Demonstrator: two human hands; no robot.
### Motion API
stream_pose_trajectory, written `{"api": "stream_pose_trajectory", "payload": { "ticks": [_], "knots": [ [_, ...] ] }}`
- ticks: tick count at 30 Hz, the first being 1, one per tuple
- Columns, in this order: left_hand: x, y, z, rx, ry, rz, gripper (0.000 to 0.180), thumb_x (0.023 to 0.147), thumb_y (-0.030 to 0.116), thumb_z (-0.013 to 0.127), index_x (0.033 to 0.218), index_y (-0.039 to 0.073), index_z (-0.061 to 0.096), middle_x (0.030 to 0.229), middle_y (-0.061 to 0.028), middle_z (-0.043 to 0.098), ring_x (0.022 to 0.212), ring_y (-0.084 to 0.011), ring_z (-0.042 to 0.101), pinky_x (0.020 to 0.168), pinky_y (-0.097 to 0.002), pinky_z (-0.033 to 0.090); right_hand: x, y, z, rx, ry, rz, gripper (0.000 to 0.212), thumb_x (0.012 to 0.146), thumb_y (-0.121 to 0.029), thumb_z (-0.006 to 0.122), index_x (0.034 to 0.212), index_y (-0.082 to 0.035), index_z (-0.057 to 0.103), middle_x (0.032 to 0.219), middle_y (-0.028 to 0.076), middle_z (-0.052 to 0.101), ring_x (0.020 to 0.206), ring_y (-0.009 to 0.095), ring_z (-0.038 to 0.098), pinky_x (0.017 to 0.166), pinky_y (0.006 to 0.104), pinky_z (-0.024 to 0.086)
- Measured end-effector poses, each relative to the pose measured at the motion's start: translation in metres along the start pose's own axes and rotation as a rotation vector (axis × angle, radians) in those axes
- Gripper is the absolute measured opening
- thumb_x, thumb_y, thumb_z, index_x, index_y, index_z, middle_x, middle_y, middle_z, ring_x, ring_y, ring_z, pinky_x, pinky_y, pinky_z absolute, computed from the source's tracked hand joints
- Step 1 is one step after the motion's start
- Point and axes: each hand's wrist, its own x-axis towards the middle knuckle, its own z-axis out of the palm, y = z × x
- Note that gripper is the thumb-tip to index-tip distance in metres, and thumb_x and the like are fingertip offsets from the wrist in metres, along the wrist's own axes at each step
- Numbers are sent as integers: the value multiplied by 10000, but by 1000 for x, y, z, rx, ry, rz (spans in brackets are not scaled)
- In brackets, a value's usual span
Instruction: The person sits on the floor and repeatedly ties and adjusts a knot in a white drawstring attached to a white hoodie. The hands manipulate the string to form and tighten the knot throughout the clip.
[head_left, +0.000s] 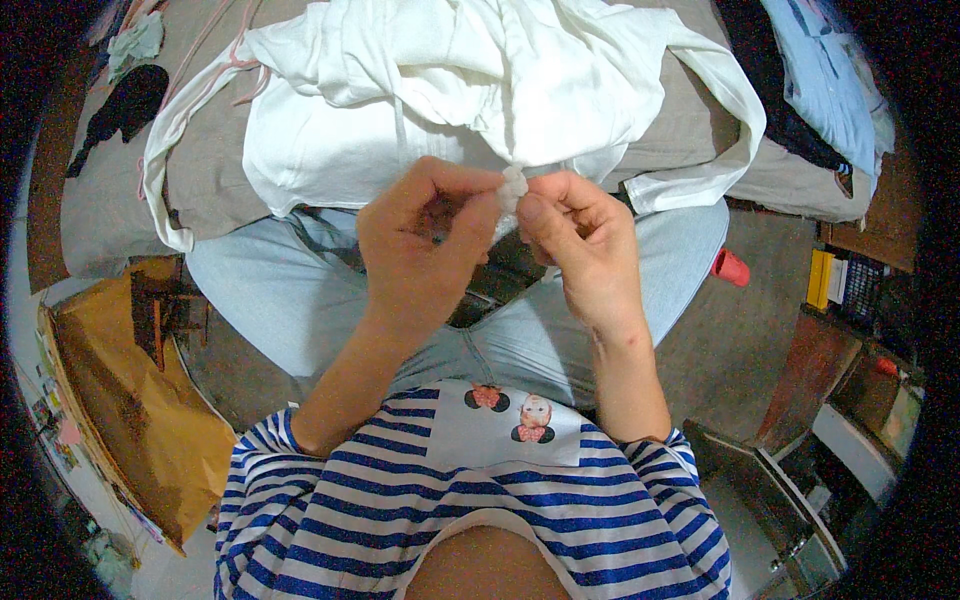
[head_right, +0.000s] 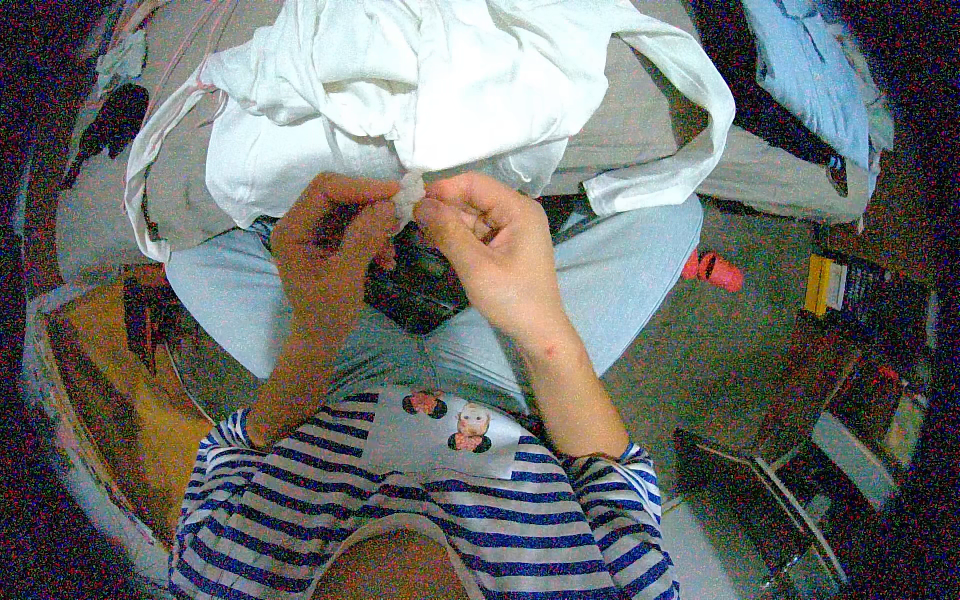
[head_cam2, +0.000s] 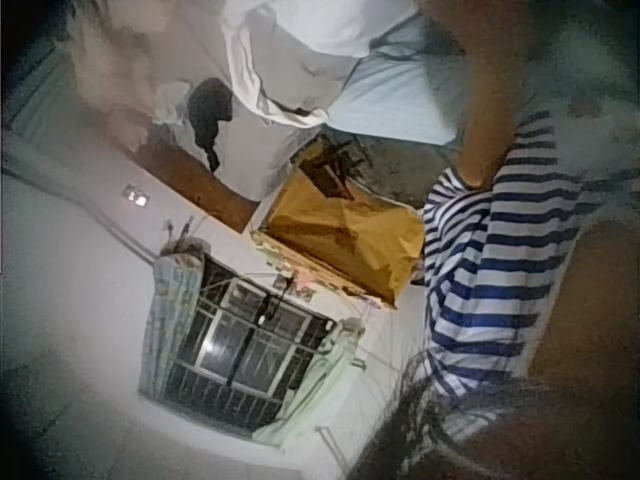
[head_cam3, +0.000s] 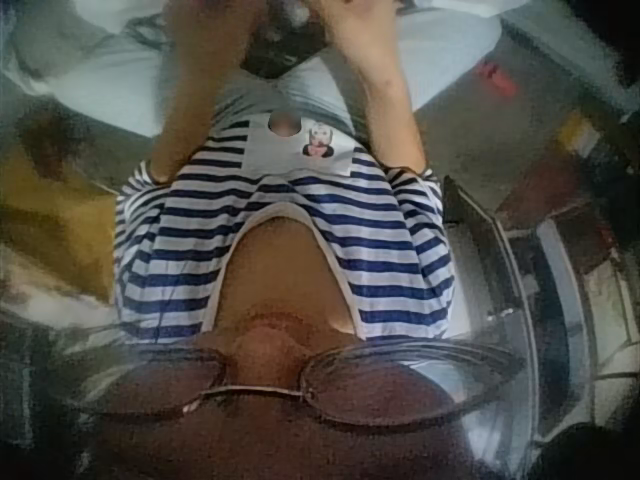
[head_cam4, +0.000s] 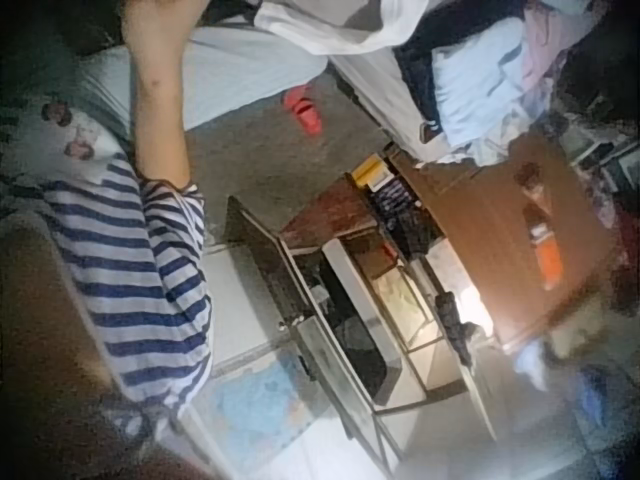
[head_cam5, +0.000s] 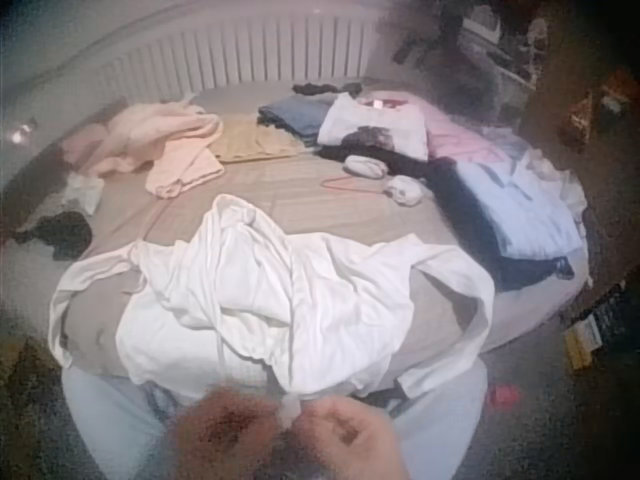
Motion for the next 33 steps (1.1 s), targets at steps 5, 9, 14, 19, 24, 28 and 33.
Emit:
{"api": "stream_pose_trajectory", "payload": {
  "ticks": [5,9,14,19,24,28,33],
  "knots": [
    [6,5,-9,-407,-86,-455,139,801,125,577,831,-10,585,676,-54,578,497,-75,513,427,-180,405,-2,-1,-2,-77,25,-78,93,809,-81,579,845,4,594,743,3,598,657,41,517,577,177,412],
    [11,1,-14,-519,-191,-616,166,813,158,576,849,-3,587,682,-51,581,507,-87,531,429,-183,426,-2,0,1,-180,102,-175,84,794,-78,597,819,3,600,746,2,602,673,49,523,590,190,423],
    [12,-5,-18,-584,-272,-639,172,815,168,584,858,2,589,693,-44,588,514,-87,541,439,-180,442,0,1,-2,-426,140,-354,72,746,-54,622,804,-17,602,718,28,596,666,78,547,583,210,435],
    [12,1,-15,-514,-230,-626,169,801,162,599,856,2,587,689,-44,589,506,-86,536,436,-183,440,0,-8,0,-681,156,-568,104,687,-17,634,784,-38,602,709,53,581,583,121,537,511,224,426],
    [11,8,-7,-384,-177,-573,176,789,156,605,852,-6,579,674,-48,584,504,-86,532,434,-181,432,0,-7,1,-698,169,-598,101,651,7,613,734,-37,575,688,55,563,515,132,494,444,243,391],
    [8,11,-4,-292,-121,-487,166,778,133,616,833,-17,570,652,-52,582,499,-78,525,433,-186,426,5,-3,4,-721,190,-715,98,619,9,600,683,-32,538,640,67,525,503,166,494,435,258,381],
    [2,15,8,37,-30,-251,136,764,107,629,798,-11,572,627,-39,583,515,-74,539,456,-187,437,3,-2,2,-933,204,-886,119,609,28,606,698,-10,536,629,63,528,521,129,496,463,201,377]
  ]
}}
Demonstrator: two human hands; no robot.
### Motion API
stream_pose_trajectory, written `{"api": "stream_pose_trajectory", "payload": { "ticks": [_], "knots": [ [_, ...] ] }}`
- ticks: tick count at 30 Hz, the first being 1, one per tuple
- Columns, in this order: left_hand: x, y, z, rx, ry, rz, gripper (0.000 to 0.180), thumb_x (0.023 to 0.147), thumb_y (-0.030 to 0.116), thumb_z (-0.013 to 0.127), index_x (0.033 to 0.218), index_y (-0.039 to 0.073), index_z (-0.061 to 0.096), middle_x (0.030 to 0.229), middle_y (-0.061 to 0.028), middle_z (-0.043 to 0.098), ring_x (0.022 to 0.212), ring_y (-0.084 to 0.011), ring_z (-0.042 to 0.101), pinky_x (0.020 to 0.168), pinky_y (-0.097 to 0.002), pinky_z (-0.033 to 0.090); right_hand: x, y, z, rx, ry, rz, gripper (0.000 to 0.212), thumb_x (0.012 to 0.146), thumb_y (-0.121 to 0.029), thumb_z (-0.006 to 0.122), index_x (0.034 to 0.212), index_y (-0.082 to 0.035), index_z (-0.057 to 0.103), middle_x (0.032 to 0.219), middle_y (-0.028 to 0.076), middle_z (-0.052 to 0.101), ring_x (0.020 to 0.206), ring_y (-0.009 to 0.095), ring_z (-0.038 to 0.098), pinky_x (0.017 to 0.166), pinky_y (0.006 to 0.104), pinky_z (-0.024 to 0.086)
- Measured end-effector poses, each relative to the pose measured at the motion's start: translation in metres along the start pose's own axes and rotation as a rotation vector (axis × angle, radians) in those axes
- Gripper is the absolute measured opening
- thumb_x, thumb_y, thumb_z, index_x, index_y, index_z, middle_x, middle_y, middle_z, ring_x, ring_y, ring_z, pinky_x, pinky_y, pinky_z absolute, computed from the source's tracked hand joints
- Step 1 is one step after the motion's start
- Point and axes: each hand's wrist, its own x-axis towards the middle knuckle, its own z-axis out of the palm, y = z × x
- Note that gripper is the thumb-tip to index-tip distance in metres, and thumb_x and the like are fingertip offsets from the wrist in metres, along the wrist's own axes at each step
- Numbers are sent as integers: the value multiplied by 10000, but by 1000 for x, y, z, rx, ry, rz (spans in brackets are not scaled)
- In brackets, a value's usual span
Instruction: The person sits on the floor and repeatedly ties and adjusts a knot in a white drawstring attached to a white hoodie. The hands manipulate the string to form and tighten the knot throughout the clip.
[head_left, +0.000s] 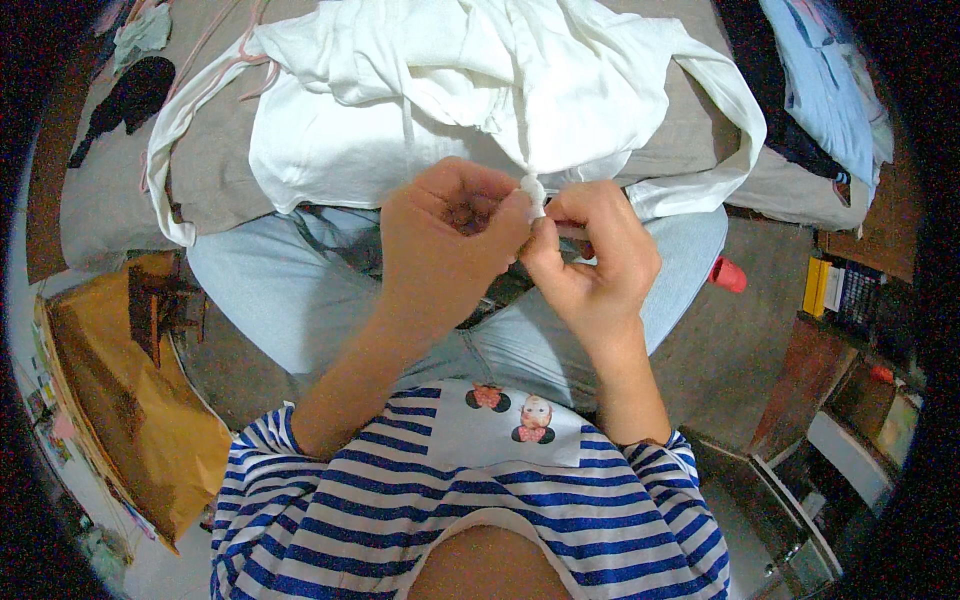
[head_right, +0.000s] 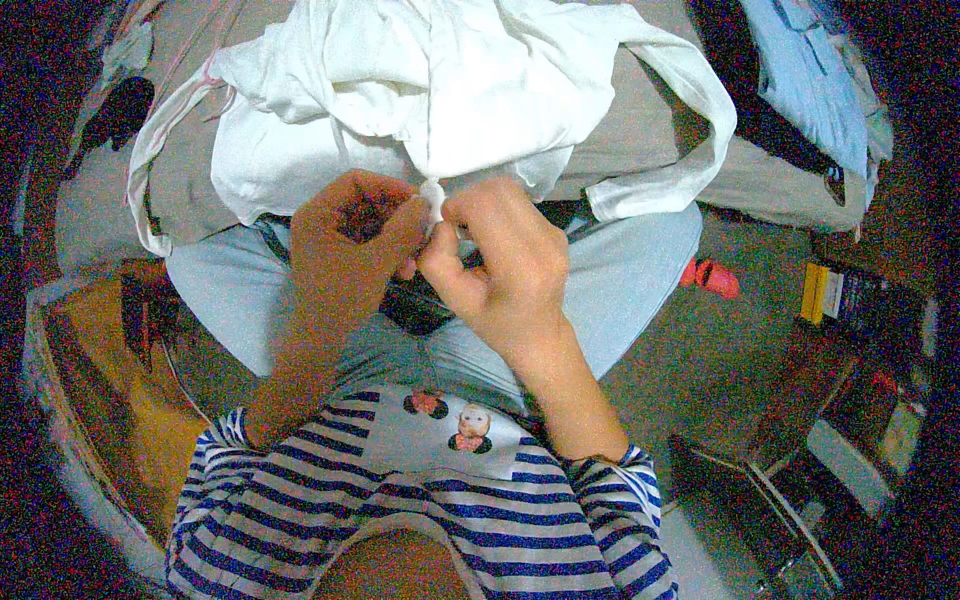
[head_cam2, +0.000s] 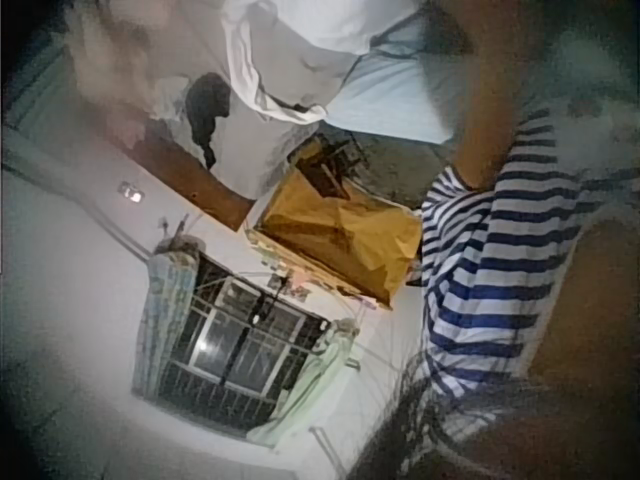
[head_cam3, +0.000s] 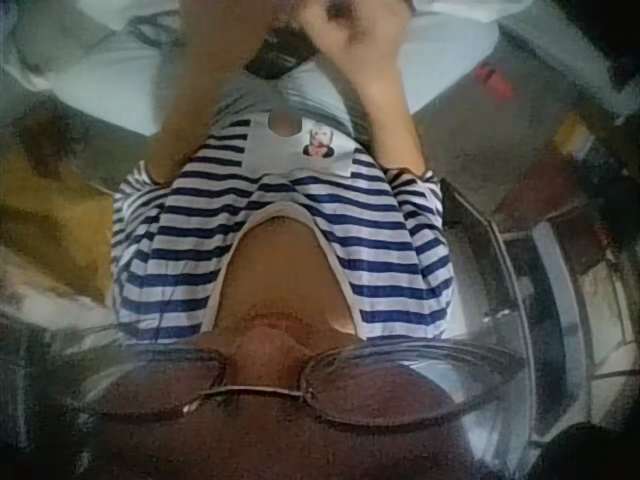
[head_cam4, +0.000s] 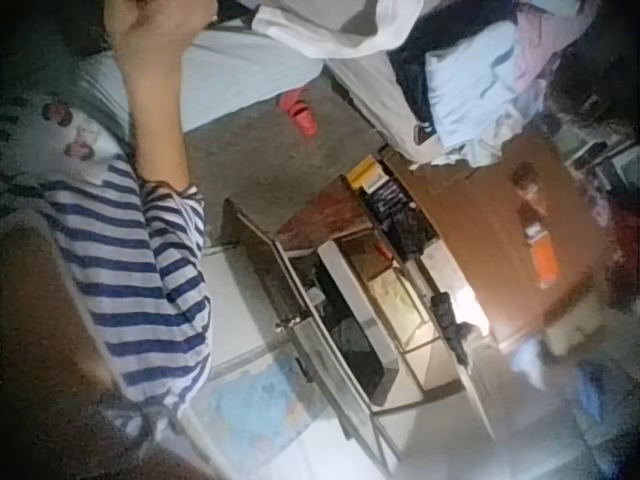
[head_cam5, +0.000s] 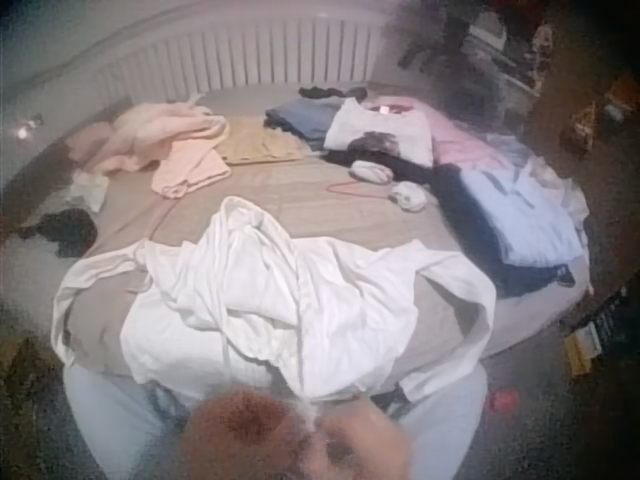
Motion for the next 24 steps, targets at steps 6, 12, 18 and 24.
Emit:
{"api": "stream_pose_trajectory", "payload": {
  "ticks": [6,12,18,24],
  "knots": [
    [-4,-9,1,196,63,209,100,777,77,610,814,-12,586,671,-38,606,581,-63,571,515,-179,464,2,-8,-5,-16,-54,37,82,655,10,600,717,-2,548,644,100,524,542,237,518,480,311,422],
    [-9,-5,-2,-35,-3,120,105,795,47,579,874,-22,589,726,-93,628,605,-117,605,551,-223,512,-1,-2,-12,224,-80,326,38,718,-5,604,750,1,586,702,77,575,599,165,549,498,247,411],
    [-9,-4,0,-109,-24,91,122,794,34,567,899,-25,591,736,-90,627,609,-115,601,554,-220,506,-5,0,-7,670,-25,655,45,757,-31,625,788,-12,600,761,24,605,645,67,532,513,180,394],
    [-10,-6,-4,-165,-68,76,136,809,27,534,923,-29,583,757,-79,621,648,-98,592,587,-206,497,-3,7,-11,885,-125,877,97,740,-37,647,802,-29,573,782,22,610,593,35,501,505,149,381]
  ]
}}
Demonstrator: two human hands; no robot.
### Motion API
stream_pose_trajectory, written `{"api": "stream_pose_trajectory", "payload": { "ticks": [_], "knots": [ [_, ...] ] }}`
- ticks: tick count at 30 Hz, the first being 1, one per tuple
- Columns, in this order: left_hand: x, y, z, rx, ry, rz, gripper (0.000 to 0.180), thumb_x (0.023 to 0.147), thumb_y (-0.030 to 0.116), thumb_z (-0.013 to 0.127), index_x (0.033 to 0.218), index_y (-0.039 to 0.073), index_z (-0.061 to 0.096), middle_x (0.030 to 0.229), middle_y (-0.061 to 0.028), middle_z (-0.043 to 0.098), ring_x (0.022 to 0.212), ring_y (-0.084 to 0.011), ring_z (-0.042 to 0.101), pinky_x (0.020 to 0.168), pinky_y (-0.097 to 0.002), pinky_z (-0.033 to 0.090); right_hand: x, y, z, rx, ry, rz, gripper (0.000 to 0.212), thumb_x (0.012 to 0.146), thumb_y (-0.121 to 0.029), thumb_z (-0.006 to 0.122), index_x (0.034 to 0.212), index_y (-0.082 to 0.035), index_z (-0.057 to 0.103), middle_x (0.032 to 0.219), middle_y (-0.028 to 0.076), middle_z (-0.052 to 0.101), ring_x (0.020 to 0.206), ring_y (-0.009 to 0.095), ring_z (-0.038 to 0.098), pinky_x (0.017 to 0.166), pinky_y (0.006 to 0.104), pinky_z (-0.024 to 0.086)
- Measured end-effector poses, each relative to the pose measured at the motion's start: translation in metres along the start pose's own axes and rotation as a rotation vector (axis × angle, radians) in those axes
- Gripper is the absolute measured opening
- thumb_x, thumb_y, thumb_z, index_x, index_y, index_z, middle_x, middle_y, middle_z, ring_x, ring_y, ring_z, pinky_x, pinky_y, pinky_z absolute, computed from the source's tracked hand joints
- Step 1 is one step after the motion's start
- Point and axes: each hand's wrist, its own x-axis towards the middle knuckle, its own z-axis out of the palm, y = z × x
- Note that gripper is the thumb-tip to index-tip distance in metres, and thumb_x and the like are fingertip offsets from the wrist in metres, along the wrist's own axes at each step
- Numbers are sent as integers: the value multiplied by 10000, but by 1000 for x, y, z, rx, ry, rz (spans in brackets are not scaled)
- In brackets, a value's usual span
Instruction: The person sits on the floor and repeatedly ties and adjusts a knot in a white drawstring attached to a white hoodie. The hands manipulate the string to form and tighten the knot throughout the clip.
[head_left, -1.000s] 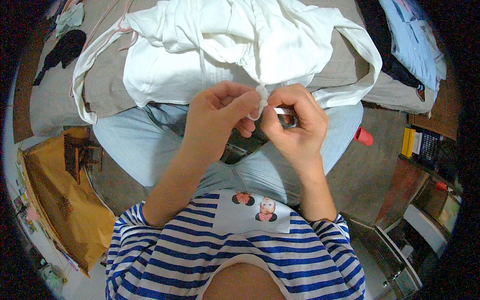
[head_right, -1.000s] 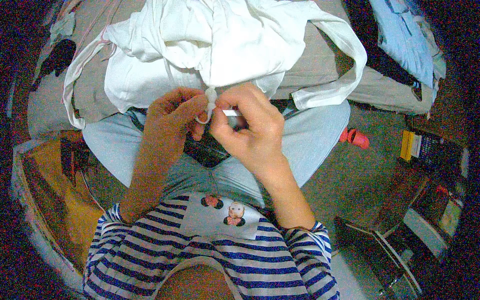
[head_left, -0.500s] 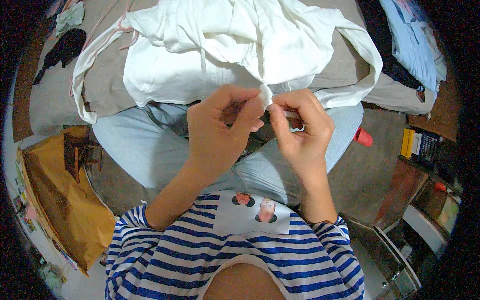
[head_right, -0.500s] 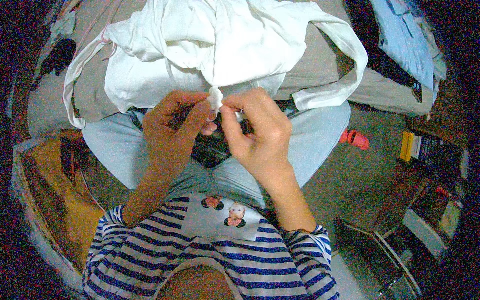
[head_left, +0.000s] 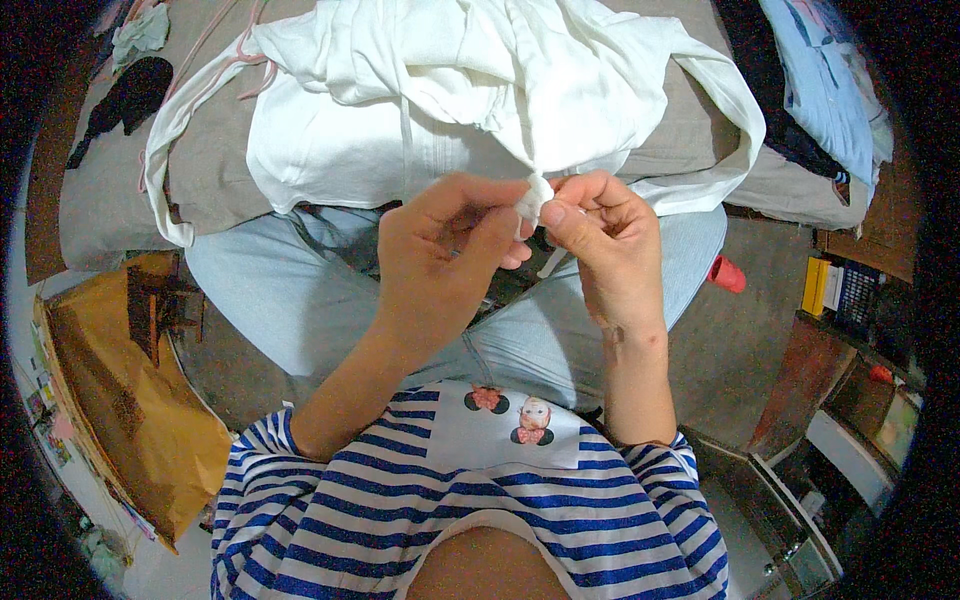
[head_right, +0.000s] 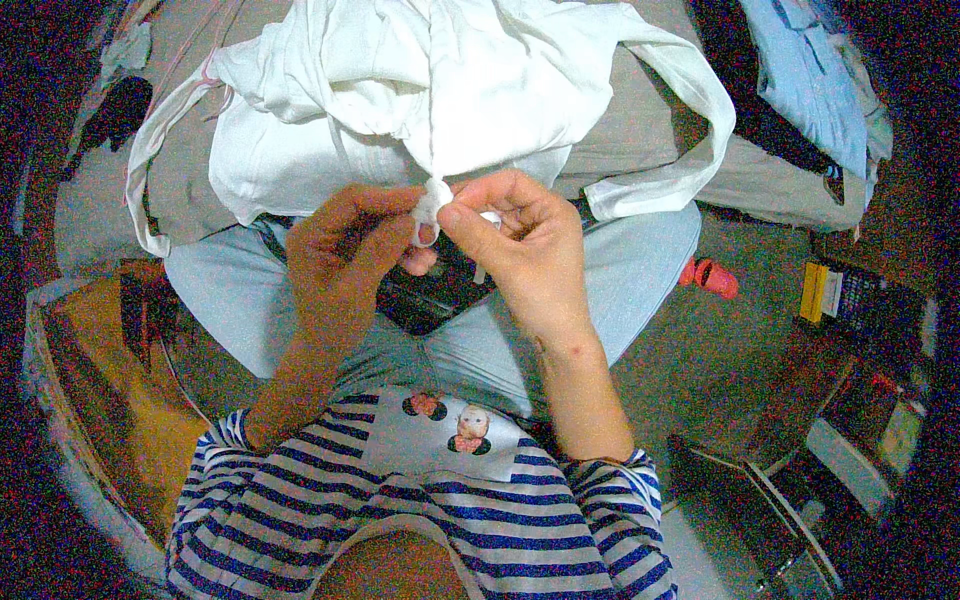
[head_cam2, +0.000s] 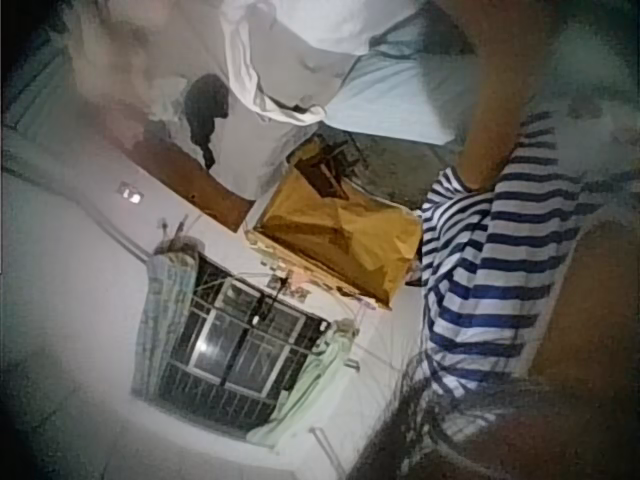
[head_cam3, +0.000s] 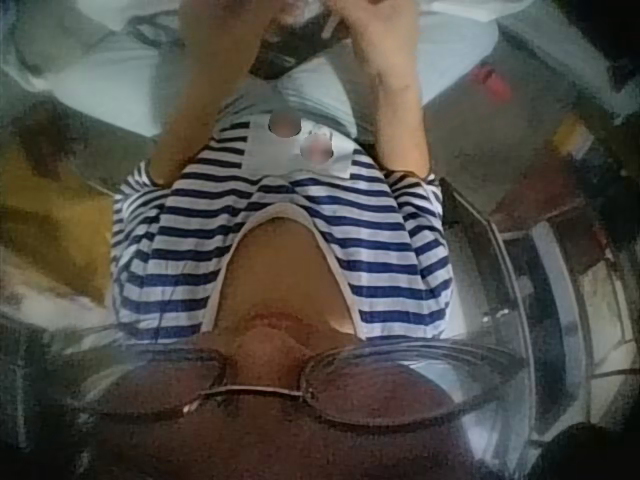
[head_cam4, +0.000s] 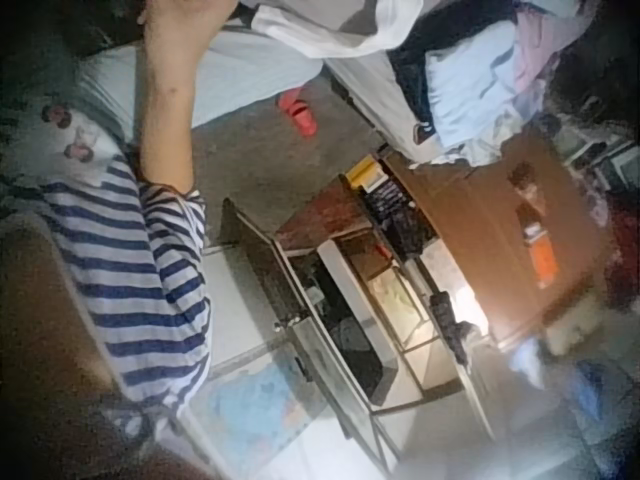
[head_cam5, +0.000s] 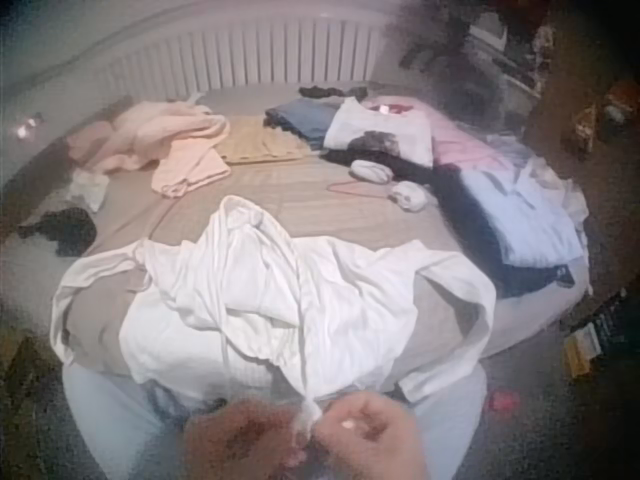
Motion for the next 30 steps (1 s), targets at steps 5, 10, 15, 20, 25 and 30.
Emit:
{"api": "stream_pose_trajectory", "payload": {
  "ticks": [5,10,15,20,25,30],
  "knots": [
    [1,3,0,-34,-55,-9,141,822,20,524,944,-46,550,782,-92,609,669,-104,597,587,-201,510,3,-2,2,29,19,-5,97,727,-12,633,769,-38,550,794,27,603,587,27,489,505,148,387],
    [6,1,-5,-213,-62,-147,145,830,55,526,937,-43,528,768,-111,609,617,-133,594,545,-211,501,4,-4,6,92,38,-16,112,724,9,619,768,-40,529,858,56,595,627,43,515,527,153,405],
    [10,1,-9,-288,-101,-294,171,811,85,550,927,-41,535,773,-118,613,611,-147,596,543,-221,501,5,-3,6,119,21,-38,128,723,11,616,788,-41,519,873,67,595,655,53,536,544,153,416],
    [15,1,-15,-414,-166,-446,209,780,108,573,918,-46,541,768,-114,616,616,-154,598,541,-221,497,5,-3,5,113,9,-40,134,722,14,613,783,-47,511,856,68,601,641,50,532,543,154,418],
    [17,-2,-12,-317,-148,-376,155,761,59,579,887,-22,540,760,-105,614,598,-136,592,518,-206,486,6,-4,6,97,9,-23,147,718,22,612,778,-47,498,844,66,600,616,40,513,531,148,409],
    [16,1,-6,-175,-87,-264,138,737,8,591,864,-4,538,735,-68,596,573,-92,569,506,-188,470,5,-6,9,120,26,-50,155,713,37,608,773,-44,491,833,62,593,606,35,504,519,144,403]
  ]
}}
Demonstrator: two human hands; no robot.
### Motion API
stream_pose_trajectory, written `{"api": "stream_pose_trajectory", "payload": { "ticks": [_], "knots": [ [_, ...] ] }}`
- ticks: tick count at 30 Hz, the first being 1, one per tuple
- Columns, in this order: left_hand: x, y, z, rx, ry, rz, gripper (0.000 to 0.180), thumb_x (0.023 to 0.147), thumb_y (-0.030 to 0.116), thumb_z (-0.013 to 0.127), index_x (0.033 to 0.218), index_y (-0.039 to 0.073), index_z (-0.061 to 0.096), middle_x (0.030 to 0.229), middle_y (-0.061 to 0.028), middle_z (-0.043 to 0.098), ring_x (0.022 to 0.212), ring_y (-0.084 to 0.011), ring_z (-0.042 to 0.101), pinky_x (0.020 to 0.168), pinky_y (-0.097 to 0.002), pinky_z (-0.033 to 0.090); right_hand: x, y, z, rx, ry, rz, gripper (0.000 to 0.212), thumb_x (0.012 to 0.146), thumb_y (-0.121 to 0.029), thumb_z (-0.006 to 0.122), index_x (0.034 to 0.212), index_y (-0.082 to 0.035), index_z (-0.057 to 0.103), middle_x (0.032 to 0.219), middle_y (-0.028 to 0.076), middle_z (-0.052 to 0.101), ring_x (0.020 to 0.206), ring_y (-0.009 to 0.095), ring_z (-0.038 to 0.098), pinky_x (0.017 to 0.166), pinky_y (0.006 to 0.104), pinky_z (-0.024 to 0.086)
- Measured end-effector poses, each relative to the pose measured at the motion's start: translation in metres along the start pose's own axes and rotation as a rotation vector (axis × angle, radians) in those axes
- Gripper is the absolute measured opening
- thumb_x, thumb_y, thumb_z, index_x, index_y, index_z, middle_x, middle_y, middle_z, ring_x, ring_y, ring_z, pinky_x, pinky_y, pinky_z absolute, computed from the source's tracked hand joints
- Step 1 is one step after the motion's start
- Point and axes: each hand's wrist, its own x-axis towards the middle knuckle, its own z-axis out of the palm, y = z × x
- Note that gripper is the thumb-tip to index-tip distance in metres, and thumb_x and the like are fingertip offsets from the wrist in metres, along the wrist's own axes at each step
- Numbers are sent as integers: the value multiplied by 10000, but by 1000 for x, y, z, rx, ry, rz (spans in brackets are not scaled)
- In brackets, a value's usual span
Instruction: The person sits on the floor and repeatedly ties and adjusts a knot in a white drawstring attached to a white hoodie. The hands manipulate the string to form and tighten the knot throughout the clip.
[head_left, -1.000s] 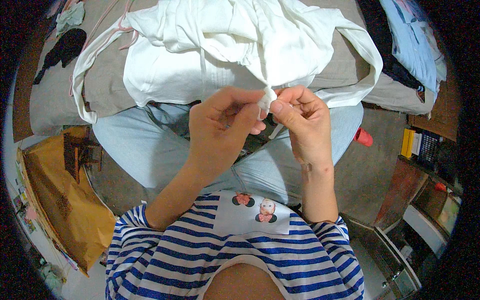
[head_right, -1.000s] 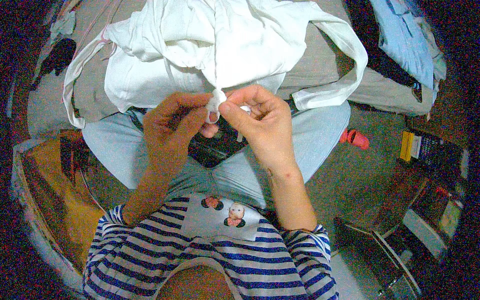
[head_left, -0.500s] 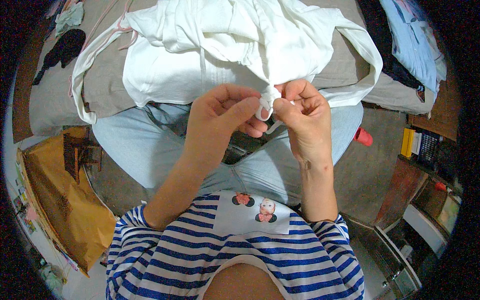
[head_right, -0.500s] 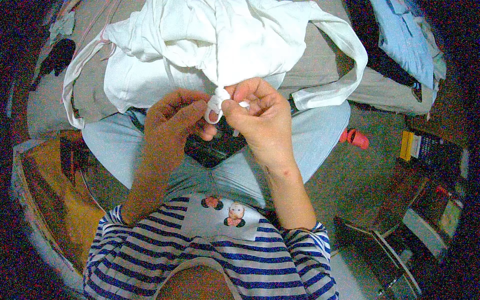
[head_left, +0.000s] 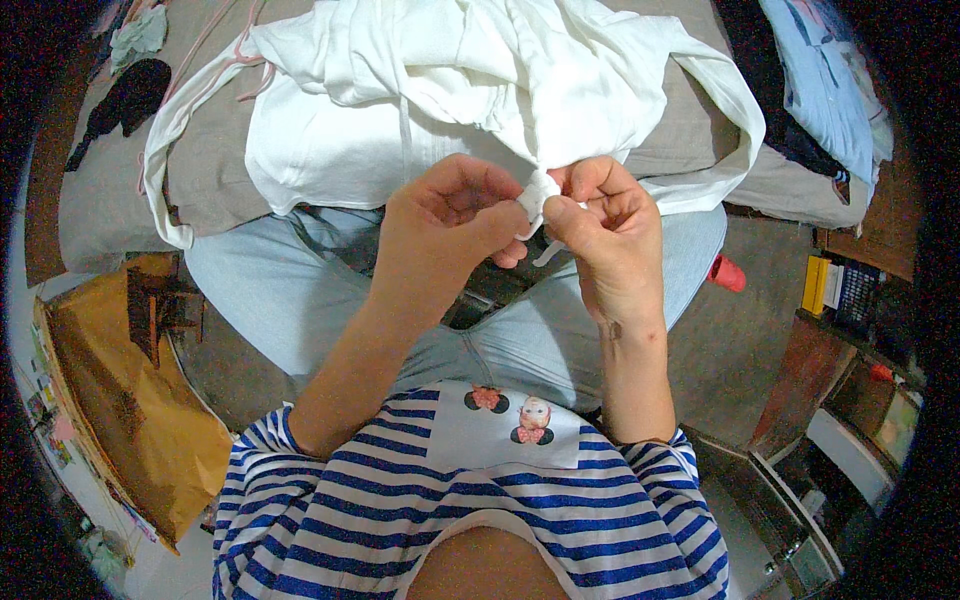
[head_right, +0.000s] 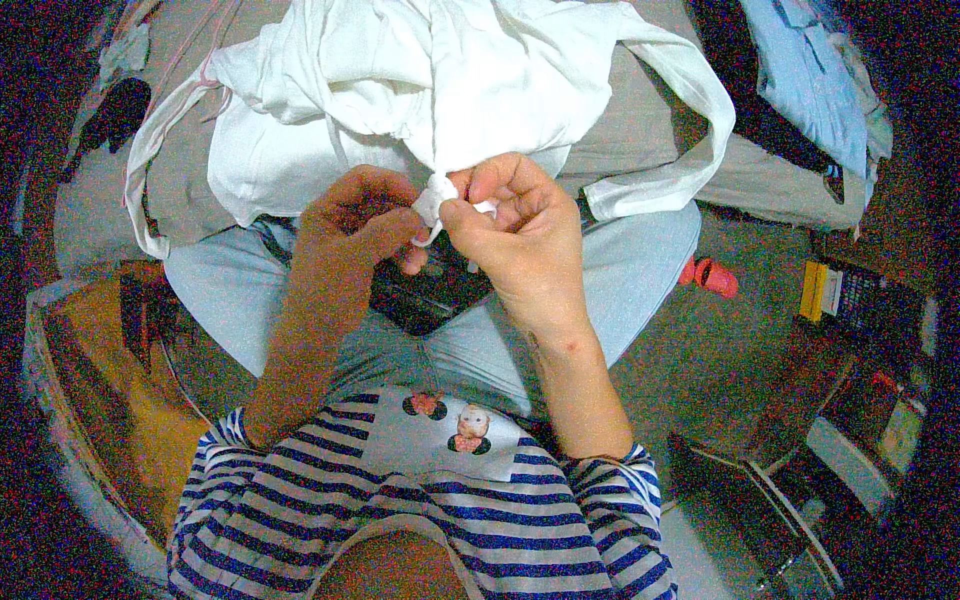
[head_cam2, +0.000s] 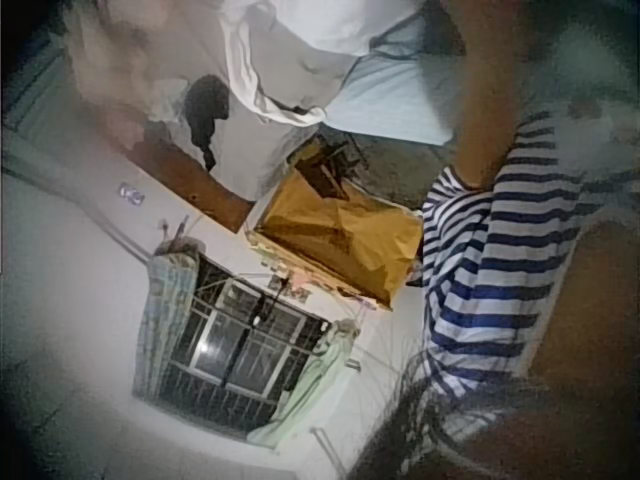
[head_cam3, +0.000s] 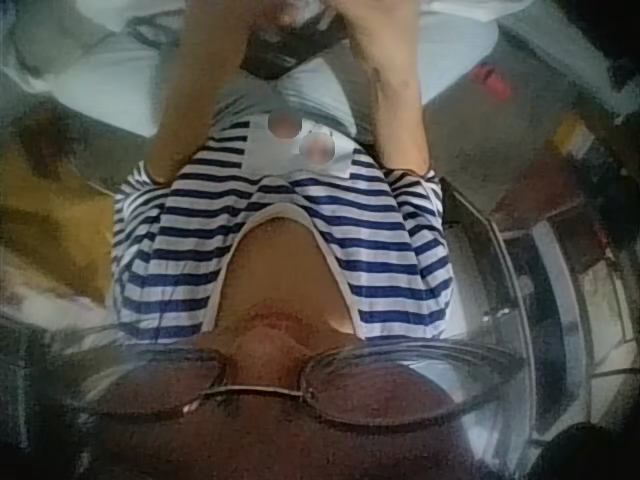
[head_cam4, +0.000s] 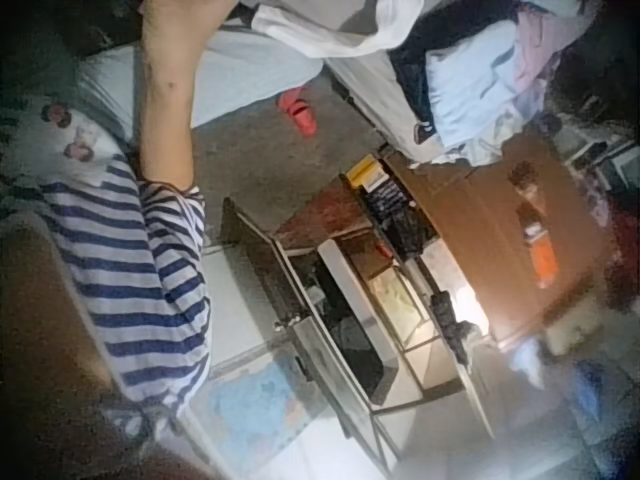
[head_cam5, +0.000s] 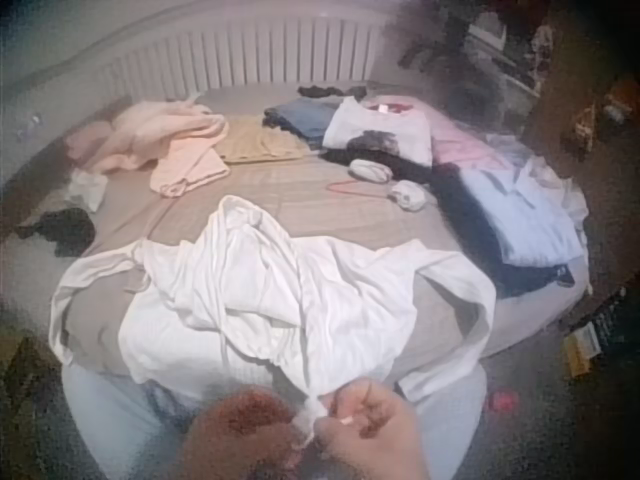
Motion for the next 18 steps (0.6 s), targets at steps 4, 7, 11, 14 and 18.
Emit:
{"api": "stream_pose_trajectory", "payload": {
  "ticks": [4,7,11,14,18],
  "knots": [
    [0,-1,3,93,16,105,132,734,-4,595,855,4,544,715,-30,578,582,-56,544,513,-172,451,1,0,-2,-18,-5,7,151,710,38,608,764,-43,492,837,59,589,604,36,504,515,144,398],
    [0,-4,4,199,49,182,110,738,-2,596,838,14,554,709,-8,572,599,-31,525,525,-159,431,1,0,-2,-29,-6,-1,148,708,29,611,759,-45,493,841,57,589,601,34,503,508,141,393],
    [-2,-4,7,279,89,220,84,742,9,599,816,24,563,699,19,564,607,-7,499,535,-145,407,1,0,-4,-49,3,3,147,708,22,613,760,-46,494,840,55,588,594,34,500,505,140,392],
    [-1,-6,6,304,92,263,83,744,23,605,812,26,556,688,19,560,599,-6,495,527,-150,402,2,-2,-4,-57,11,13,148,710,24,610,763,-47,492,844,55,586,608,39,504,521,145,399],
    [-2,-8,7,409,139,400,92,754,28,594,822,28,532,674,1,555,584,-20,493,519,-174,409,1,-3,-1,-3,8,21,153,712,39,600,764,-48,486,845,55,581,660,51,516,568,157,412]
  ]
}}
